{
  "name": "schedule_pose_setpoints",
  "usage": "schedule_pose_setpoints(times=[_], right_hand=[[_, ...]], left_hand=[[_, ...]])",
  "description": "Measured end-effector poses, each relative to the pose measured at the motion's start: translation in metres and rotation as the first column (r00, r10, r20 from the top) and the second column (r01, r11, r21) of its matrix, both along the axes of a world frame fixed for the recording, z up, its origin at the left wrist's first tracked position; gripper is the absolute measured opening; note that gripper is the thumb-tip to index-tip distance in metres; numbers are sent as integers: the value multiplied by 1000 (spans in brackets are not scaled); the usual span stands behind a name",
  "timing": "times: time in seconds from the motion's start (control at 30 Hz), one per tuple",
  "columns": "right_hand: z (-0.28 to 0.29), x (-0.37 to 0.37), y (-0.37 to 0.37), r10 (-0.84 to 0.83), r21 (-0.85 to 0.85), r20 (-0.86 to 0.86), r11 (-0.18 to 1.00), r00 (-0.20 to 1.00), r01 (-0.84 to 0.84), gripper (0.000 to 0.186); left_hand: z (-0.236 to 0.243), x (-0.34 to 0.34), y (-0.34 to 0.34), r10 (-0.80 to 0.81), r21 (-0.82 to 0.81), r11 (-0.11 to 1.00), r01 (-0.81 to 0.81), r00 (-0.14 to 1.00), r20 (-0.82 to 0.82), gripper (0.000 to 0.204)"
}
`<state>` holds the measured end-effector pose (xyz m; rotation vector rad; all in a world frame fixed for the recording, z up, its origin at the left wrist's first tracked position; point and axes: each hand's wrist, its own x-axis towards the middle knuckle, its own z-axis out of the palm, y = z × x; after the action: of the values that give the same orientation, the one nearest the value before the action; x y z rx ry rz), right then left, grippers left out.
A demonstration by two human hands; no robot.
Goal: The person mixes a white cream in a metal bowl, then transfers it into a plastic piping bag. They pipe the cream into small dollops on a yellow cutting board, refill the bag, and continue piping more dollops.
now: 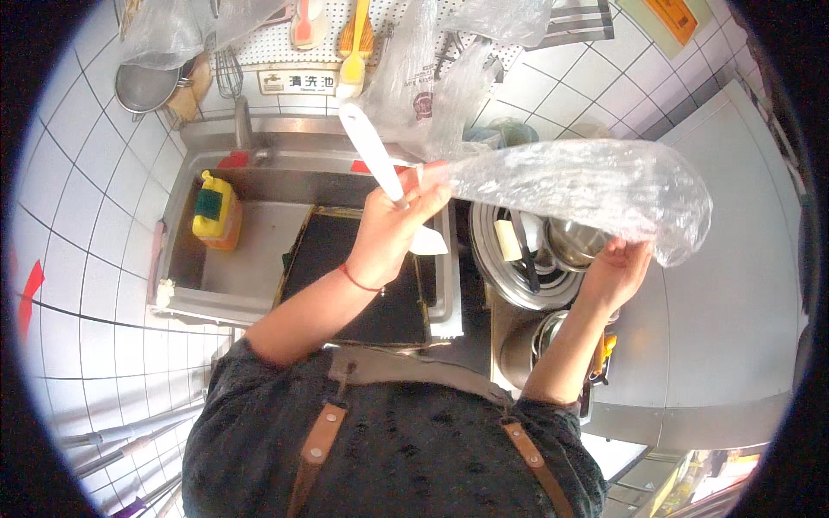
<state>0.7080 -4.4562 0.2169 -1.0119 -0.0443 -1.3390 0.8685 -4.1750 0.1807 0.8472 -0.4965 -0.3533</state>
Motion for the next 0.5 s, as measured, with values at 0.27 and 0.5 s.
schedule_pose_setpoints(times=[0.27, 0.5], right_hand=[[-40, -54, 65, -20, 161, -35, 987, 999, 25, 14], [-80, -94, 100, 75, 304, -18, 950, 997, -66, 19]], left_hand=[[6, -9, 22, 39, -111, 993, -43, 999, -35, 31], [5, -15, 42, 62, -94, 994, -57, 997, 51, 22]])
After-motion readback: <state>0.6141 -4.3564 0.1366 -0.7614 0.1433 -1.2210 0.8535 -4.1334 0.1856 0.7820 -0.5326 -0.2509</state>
